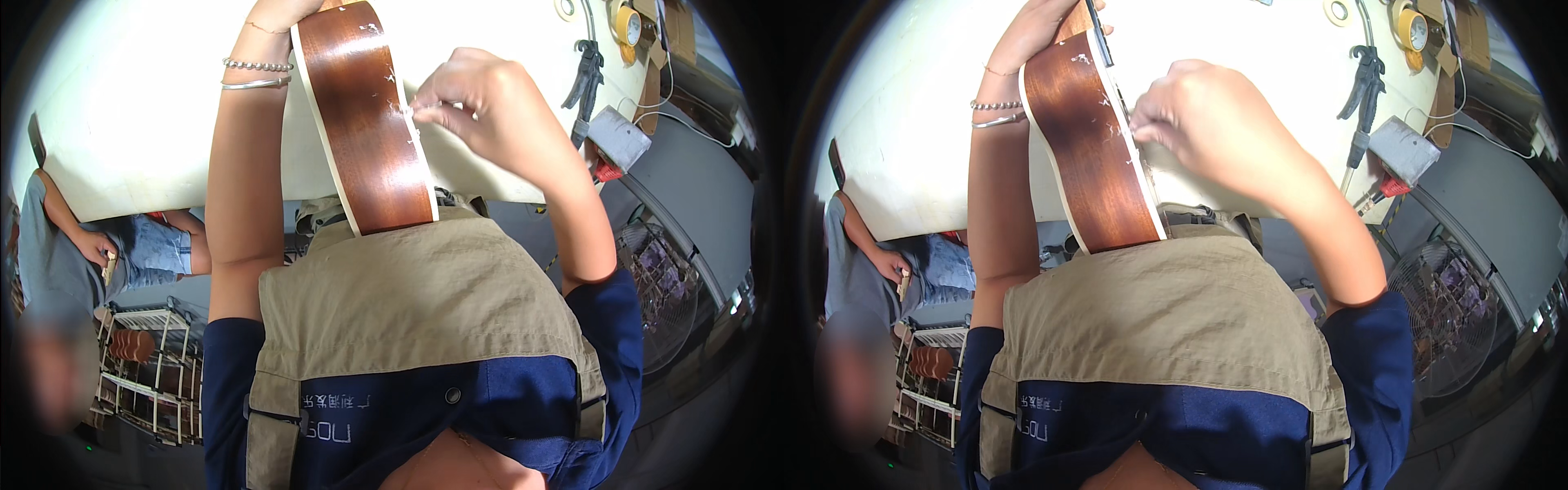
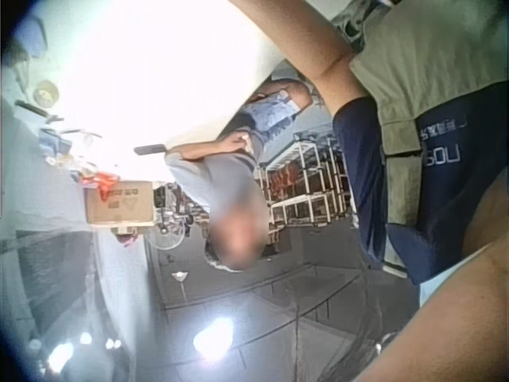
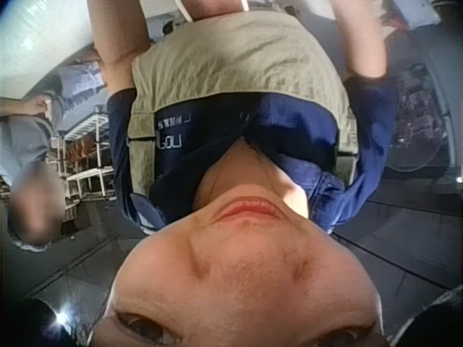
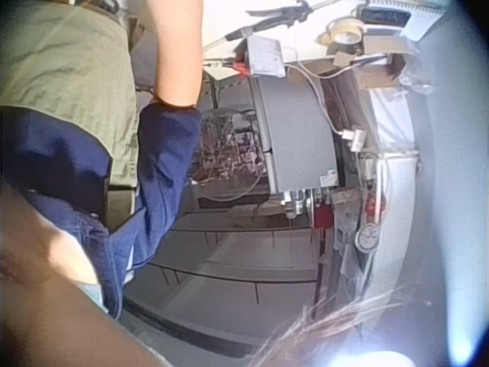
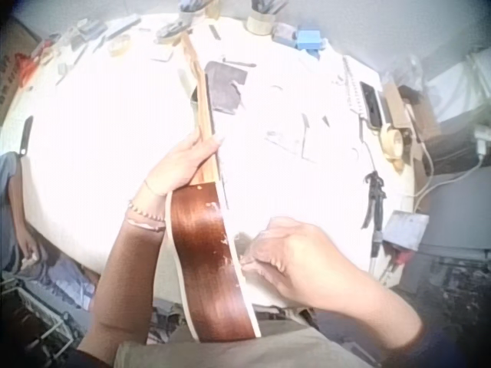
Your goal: The person scrapes the edges of a wooden guitar body with a small metal tool, working around the soundhole and along the sides. The person rotates the guitar to access different areas and continues scraping the edges. The person then wipes the guitar body with a cloth.
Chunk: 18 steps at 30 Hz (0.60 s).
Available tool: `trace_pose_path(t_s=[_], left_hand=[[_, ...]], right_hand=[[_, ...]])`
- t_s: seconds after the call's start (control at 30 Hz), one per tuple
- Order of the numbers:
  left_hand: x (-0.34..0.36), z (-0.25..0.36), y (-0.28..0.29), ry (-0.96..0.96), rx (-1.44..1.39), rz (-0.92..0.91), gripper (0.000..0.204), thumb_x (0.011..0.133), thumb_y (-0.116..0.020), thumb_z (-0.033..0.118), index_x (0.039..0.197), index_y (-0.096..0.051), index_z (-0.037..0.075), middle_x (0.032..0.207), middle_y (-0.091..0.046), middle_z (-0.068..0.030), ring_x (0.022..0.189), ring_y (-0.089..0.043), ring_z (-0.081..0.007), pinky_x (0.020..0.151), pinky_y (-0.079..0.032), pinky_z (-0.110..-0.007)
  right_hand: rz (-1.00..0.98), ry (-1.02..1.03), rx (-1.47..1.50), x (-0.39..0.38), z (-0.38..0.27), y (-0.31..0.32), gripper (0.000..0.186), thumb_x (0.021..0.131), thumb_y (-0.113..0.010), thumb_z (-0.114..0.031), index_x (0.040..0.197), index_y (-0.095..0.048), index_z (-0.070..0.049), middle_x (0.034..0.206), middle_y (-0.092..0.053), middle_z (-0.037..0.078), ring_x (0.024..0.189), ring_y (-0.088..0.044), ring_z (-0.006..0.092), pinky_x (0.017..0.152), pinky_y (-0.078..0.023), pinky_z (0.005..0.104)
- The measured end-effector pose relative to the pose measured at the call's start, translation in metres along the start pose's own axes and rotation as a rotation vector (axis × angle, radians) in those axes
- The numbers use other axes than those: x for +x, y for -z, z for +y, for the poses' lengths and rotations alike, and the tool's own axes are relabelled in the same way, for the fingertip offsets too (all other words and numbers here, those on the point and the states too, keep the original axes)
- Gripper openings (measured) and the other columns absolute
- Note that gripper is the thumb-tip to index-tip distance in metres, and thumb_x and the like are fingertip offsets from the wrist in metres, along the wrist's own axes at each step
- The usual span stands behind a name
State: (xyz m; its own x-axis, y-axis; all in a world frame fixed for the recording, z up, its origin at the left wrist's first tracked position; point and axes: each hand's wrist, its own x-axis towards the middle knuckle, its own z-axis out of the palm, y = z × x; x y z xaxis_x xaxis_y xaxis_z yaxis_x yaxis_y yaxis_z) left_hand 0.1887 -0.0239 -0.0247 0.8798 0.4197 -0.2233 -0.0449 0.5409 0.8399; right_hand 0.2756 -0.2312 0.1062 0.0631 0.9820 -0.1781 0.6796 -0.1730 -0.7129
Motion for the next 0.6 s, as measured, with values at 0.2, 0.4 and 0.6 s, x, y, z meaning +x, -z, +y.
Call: trace_pose_path(t_s=[0.2,0.4,0.6], left_hand=[[0.003,-0.004,0.012,-0.023,0.079,-0.005,0.045,0.099,-0.056,0.018,0.138,-0.045,-0.002,0.111,-0.061,-0.0045,0.096,-0.058,-0.0109,0.083,-0.051,-0.024],[0.007,-0.007,0.012,0.03,0.09,0.021,0.045,0.099,-0.057,0.021,0.137,-0.046,-0.002,0.111,-0.062,-0.0058,0.096,-0.06,-0.012,0.084,-0.051,-0.026],[0.003,-0.003,0.009,0.098,0.081,0.087,0.043,0.098,-0.058,0.022,0.132,-0.05,-0.003,0.107,-0.063,-0.0067,0.094,-0.061,-0.0131,0.082,-0.052,-0.026]], right_hand=[[-0.112,0.11,0.095,-0.023,-0.008,0.01,0.018,0.065,-0.075,0.006,0.079,-0.071,-0.004,0.078,-0.069,0.006,0.075,-0.062,0.0203,0.067,-0.052,0.0317],[-0.013,-0.007,0.05,0.009,0.014,-0.002,0.012,0.069,-0.076,-0.001,0.08,-0.07,-0.004,0.081,-0.069,0.006,0.074,-0.062,0.0211,0.067,-0.051,0.0333],[0.082,0.124,-0.093,-0.045,-0.024,-0.005,0.011,0.069,-0.069,-0.007,0.08,-0.07,-0.006,0.072,-0.063,0.004,0.073,-0.058,0.0212,0.06,-0.052,0.0328]])
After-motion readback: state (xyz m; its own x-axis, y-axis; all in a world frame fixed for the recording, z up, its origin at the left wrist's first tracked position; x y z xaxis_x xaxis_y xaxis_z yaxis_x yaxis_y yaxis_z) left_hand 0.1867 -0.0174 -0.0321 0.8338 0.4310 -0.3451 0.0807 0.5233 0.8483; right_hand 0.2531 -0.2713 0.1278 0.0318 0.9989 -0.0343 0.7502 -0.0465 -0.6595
